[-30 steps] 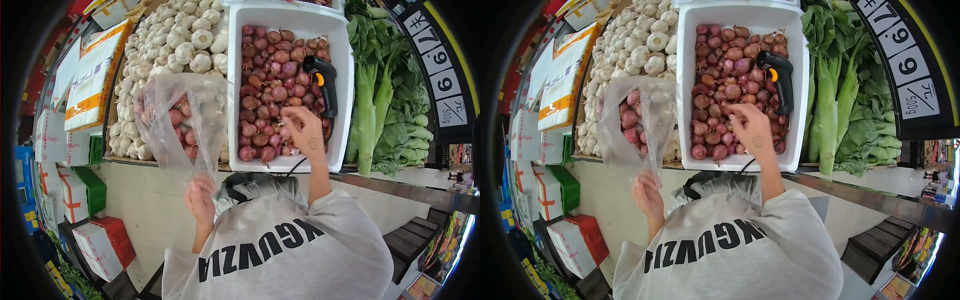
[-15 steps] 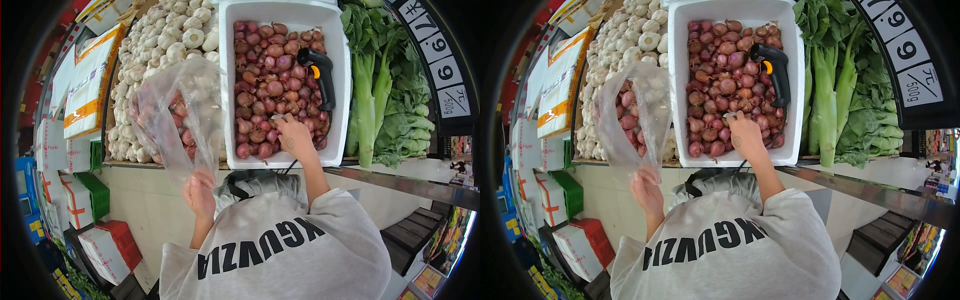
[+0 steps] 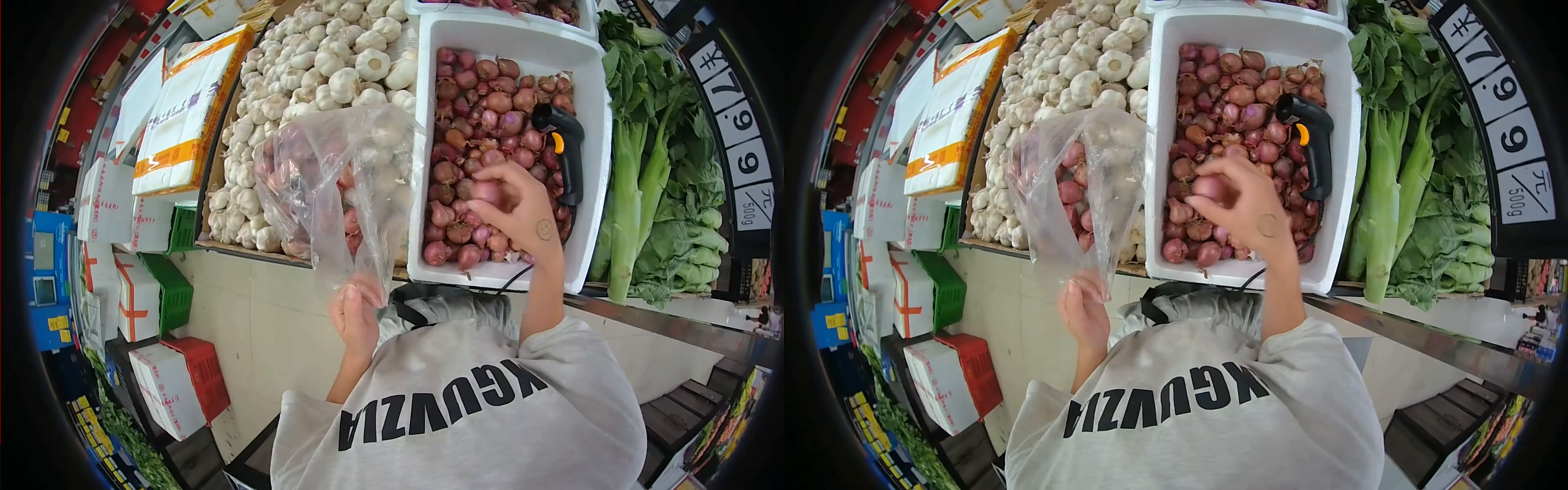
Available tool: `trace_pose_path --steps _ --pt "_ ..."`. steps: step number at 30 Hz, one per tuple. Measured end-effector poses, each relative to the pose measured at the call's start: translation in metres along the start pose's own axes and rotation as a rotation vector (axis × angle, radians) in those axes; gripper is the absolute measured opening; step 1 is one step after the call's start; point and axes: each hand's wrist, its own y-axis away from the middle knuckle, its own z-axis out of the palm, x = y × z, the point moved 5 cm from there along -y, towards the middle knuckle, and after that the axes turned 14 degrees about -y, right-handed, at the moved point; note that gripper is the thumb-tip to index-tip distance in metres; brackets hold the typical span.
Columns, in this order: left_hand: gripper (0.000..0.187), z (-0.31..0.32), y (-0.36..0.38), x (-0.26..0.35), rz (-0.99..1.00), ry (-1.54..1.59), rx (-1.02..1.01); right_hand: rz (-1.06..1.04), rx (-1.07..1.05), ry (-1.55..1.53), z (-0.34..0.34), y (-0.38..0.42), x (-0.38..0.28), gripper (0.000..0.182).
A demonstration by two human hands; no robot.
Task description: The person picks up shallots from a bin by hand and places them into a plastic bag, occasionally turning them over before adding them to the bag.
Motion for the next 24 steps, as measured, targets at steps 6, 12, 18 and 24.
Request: trace_pose_path --steps 6,12,18,24 --pt "0.036 0.004 0.001 -0.001 0.007 -0.055 -0.015 -0.285 -0.173 -0.383 0.079 -0.032 -0.048 0.033" --pt "0.036 -0.002 0.000 -0.002 0.007 -0.039 0.055 -0.486 -0.187 -0.346 0.094 -0.021 -0.036 0.031" --pt "0.035 0.005 -0.003 0.000 -0.002 -0.053 -0.050 -0.104 0.033 -0.118 0.002 0.014 0.023 0.029" --pt "0.035 0.007 -0.007 0.000 -0.002 -0.033 -0.066 0.100 0.202 0.301 -0.045 0.058 0.063 0.025"
